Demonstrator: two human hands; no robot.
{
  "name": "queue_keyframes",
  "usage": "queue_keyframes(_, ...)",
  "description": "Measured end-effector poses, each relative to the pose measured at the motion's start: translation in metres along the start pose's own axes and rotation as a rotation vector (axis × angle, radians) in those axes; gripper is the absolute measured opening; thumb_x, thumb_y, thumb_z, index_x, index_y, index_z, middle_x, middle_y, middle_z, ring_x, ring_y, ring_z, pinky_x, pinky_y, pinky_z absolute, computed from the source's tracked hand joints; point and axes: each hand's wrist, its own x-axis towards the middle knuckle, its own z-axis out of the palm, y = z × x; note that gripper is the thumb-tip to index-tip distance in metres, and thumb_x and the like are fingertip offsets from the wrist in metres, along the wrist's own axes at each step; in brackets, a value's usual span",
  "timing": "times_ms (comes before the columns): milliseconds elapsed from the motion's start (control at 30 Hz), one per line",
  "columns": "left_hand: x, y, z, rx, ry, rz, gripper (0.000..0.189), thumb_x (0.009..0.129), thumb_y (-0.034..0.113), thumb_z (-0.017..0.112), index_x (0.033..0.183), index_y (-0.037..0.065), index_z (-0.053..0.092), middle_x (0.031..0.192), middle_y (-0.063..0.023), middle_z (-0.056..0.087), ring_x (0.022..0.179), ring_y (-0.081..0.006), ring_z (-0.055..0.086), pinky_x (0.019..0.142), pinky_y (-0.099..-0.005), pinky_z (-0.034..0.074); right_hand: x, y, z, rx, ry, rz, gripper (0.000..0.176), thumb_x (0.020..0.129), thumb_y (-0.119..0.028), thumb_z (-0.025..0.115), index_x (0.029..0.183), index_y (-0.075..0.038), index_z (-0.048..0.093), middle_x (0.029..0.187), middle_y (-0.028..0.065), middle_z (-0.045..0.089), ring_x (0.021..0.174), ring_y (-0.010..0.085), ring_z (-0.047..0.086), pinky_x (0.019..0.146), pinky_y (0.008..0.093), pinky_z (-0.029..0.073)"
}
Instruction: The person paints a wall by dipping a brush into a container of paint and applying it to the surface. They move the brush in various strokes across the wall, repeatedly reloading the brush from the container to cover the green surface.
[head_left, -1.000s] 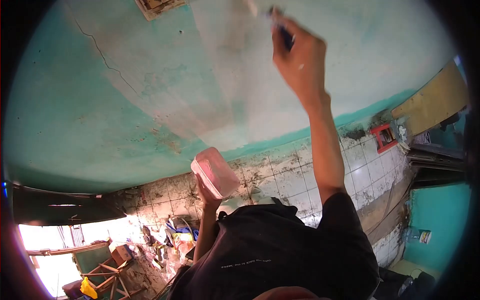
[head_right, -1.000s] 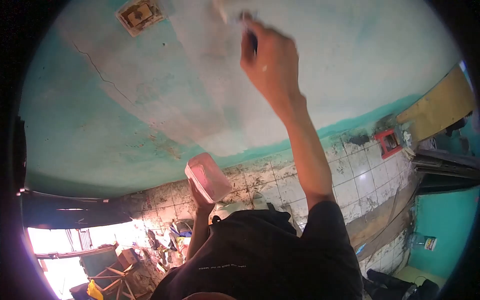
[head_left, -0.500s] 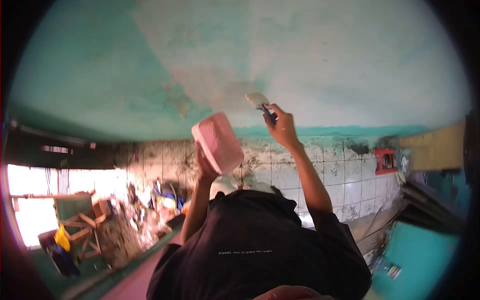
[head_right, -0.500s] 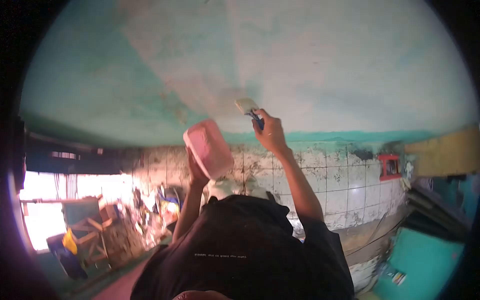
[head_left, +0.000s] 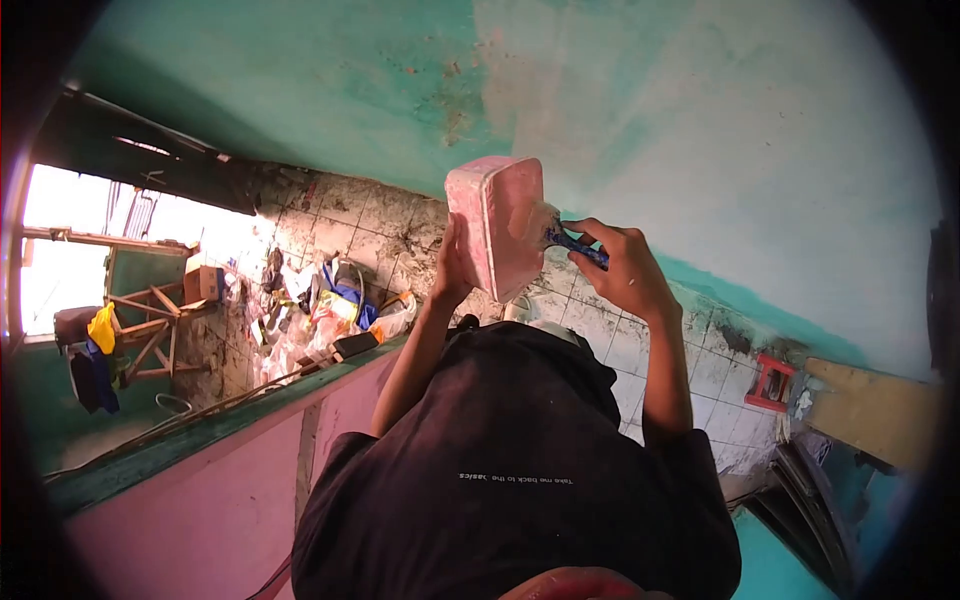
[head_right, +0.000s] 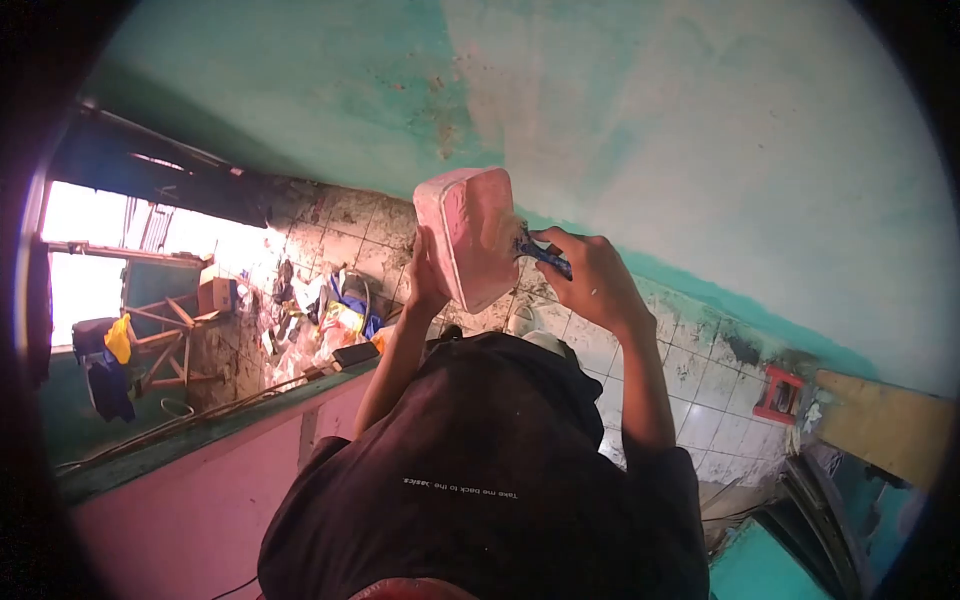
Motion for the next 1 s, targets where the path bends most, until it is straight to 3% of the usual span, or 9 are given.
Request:
queue_keyframes(133,-0.049,0.028,0.024,0.092,-0.024,-0.023,0.067,0.103,0.048,0.044,0.152,0.005,0.03,0.148,-0.0064,0.044,0.134,-0.0195,0.045,0.115,-0.0375,0.033,0.012,-0.036,0.006,-0.136,0.032,-0.083,0.025,0.081,-0.001,0.071,0.106,-0.001,0.069,0.084,0.0192,0.068,0.074,0.0354,0.067,0.068,0.0396,0.052)
queue_keyframes(200,-0.04,-0.007,-0.046,0.318,0.002,0.078,0.059,0.101,0.047,0.05,0.142,0.005,0.044,0.135,-0.0058,0.053,0.124,-0.0204,0.052,0.109,-0.0365,0.039,0.019,-0.044,0.023,-0.218,-0.013,-0.052,0.021,0.08,-0.001,0.069,0.1,0.001,0.071,0.084,0.0206,0.068,0.078,0.0387,0.065,0.071,0.0418,0.052)
queue_keyframes(300,-0.068,0.004,-0.038,0.346,-0.033,0.006,0.063,0.1,0.05,0.05,0.144,0.005,0.042,0.136,-0.008,0.053,0.126,-0.0223,0.051,0.11,-0.0384,0.039,0.019,-0.048,0.051,-0.163,-0.105,-0.102,0.021,0.081,-0.002,0.067,0.101,0.0,0.072,0.082,0.0203,0.067,0.076,0.0388,0.065,0.069,0.0436,0.051)
queue_keyframes(467,-0.097,0.021,-0.032,-0.14,-0.114,0.007,0.077,0.099,0.06,0.042,0.15,0.004,0.032,0.145,-0.0149,0.047,0.134,-0.0311,0.047,0.113,-0.0474,0.038,-0.001,-0.083,0.044,-0.099,-0.111,-0.052,0.022,0.08,-0.001,0.067,0.101,-0.002,0.073,0.082,0.0198,0.067,0.077,0.0385,0.065,0.069,0.0425,0.052)
queue_keyframes(600,-0.093,-0.028,-0.081,-0.02,0.034,-0.013,0.067,0.103,0.05,0.041,0.15,0.003,0.032,0.146,-0.0119,0.046,0.135,-0.0247,0.046,0.115,-0.042,0.035,-0.015,-0.071,0.08,-0.277,-0.073,-0.055,0.018,0.081,-0.007,0.068,0.097,-0.004,0.074,0.08,0.0167,0.067,0.074,0.0374,0.064,0.069,0.0448,0.051)
queue_keyframes(633,-0.111,-0.005,-0.038,0.024,0.098,-0.084,0.067,0.104,0.05,0.04,0.149,0.001,0.033,0.146,-0.0113,0.046,0.135,-0.0241,0.046,0.115,-0.041,0.034,-0.018,-0.072,0.084,-0.3,-0.115,-0.016,0.017,0.081,-0.008,0.068,0.096,-0.004,0.074,0.08,0.0161,0.067,0.074,0.0368,0.064,0.069,0.0446,0.051)
queue_keyframes(767,-0.103,-0.012,-0.063,-0.219,-0.099,-0.075,0.064,0.104,0.048,0.04,0.148,0.002,0.035,0.145,-0.0118,0.046,0.135,-0.0238,0.045,0.116,-0.041,0.033,-0.034,-0.087,0.068,-0.193,-0.063,0.025,0.014,0.082,-0.009,0.067,0.093,-0.004,0.075,0.081,0.0167,0.068,0.074,0.0363,0.065,0.069,0.044,0.052)
queue_keyframes(933,-0.129,-0.017,-0.039,0.034,0.037,-0.108,0.066,0.104,0.049,0.038,0.149,0.001,0.034,0.146,-0.0143,0.045,0.135,-0.0262,0.046,0.116,-0.0412,0.034,-0.055,-0.069,0.098,-0.287,-0.104,0.075,0.019,0.081,-0.005,0.07,0.099,-0.001,0.073,0.081,0.0165,0.068,0.07,0.0345,0.065,0.066,0.0406,0.052)
queue_keyframes(1000,-0.12,-0.023,-0.067,-0.052,-0.065,-0.185,0.07,0.103,0.052,0.037,0.15,0.0,0.031,0.148,-0.017,0.043,0.134,-0.0311,0.048,0.114,-0.0451,0.037,-0.065,-0.069,0.1,-0.283,-0.099,0.065,0.02,0.081,-0.004,0.07,0.1,-0.001,0.073,0.079,0.0161,0.067,0.07,0.035,0.065,0.066,0.0409,0.052)
